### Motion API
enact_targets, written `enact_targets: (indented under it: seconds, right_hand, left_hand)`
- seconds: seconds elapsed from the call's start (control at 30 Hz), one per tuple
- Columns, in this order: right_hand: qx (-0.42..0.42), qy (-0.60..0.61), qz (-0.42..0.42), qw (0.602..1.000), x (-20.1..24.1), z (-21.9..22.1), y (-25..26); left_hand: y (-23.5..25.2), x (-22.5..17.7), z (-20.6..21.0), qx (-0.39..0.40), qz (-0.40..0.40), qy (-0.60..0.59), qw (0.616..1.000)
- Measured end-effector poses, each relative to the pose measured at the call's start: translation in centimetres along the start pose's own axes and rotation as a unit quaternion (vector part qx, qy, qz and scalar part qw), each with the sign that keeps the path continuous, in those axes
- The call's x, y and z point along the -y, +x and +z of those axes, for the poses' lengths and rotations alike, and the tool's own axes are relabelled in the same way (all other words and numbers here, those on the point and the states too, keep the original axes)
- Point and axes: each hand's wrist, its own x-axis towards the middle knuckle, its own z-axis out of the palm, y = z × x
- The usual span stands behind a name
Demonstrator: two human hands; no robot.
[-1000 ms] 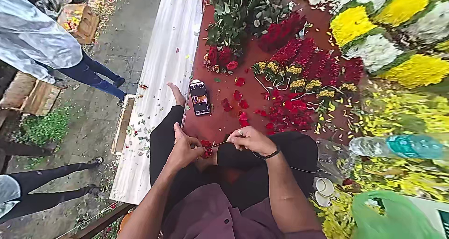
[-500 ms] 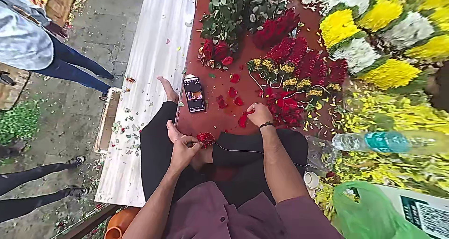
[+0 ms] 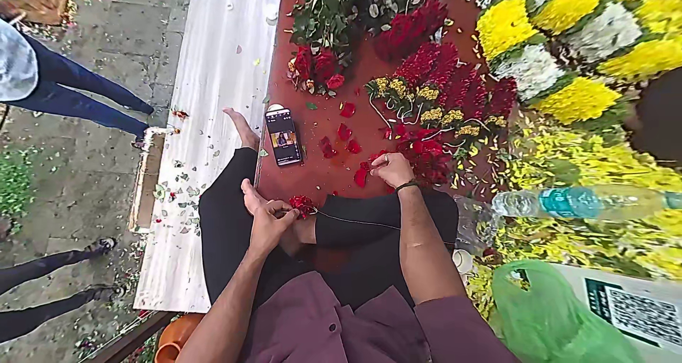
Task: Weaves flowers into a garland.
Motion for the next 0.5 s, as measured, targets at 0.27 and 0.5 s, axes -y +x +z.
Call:
enact_targets:
  seconds: [0.27,0.5]
  right_hand:
    - [-0.001,0.022,-0.011,1.0,0.7,2.8,1.9]
    - [-0.008,0.276,-0.025,0.961,1.3,0.8,-0.6]
  left_hand:
    - [0.2,0.0,0.0,0.007,0.012,-0.001,1.0]
    - [-0.2,0.0,-0.3,0.001,0.001,0.0,1.0]
